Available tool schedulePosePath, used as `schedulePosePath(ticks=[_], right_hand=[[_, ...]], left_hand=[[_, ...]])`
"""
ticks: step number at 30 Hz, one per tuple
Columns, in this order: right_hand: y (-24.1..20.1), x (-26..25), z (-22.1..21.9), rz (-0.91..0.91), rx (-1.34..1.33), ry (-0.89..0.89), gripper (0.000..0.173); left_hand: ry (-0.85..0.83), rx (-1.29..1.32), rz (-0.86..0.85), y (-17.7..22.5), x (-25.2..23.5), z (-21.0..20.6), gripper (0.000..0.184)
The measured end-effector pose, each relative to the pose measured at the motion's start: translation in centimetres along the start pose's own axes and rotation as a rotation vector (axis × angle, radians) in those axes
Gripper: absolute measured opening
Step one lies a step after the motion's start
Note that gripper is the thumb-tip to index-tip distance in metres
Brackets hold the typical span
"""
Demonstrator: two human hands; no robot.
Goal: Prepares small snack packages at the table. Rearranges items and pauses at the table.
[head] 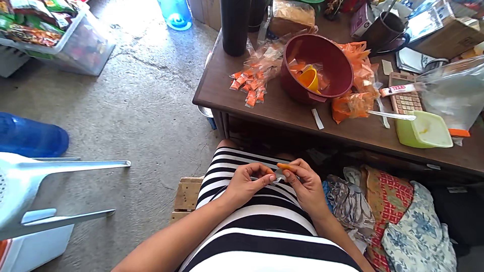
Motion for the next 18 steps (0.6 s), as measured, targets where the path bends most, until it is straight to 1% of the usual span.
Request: schedulePosePath(ticks=[2,5,6,9,11,12,15,18], right_hand=[[0.15,0.12,0.07,-0.008,-0.022,-0.005,0.017],[-0.02,0.33,0.06,-0.003,0.019,0.067,0.008],[-0.04,0.37,-0.04,-0.021,0.022,0.092,0.011],[0.23,0.14,0.02,-0.049,0.009,0.121,0.031],[0.48,-0.10,0.49,-0.071,-0.022,0.078,0.040],[0.66,-0.16,0.67,-0.072,-0.058,0.047,0.042],[0.67,0.02,0.77,-0.038,-0.065,-0.005,0.041],[0.22,0.20,0.40,0.043,-0.019,-0.041,0.031]], left_hand=[[0.005,0.007,0.004,-0.08,-0.01,0.04,0.003],[-0.013,0.013,0.003,-0.14,-0.02,0.04,0.003],[-0.022,0.011,0.004,-0.16,-0.02,0.00,0.003],[-0.034,0.007,0.001,-0.19,-0.05,-0.08,0.003],[-0.028,0.002,-0.006,-0.18,-0.04,0.02,0.002],[-0.024,0.002,-0.006,-0.16,-0.02,0.08,0.002],[-0.020,0.007,-0.007,-0.19,0.01,0.13,0.002],[-0.026,0.011,-0.005,-0.30,-0.01,0.13,0.002]])
Point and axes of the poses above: each hand's wrist, its own x-axis away from the middle knuckle, its own z-axis out of the back of the hand, y = z × x, the point moved 2 cm from there along -x, towards the middle knuckle, and after that the axes turned 10 degrees about x, right-handed, at the moved point
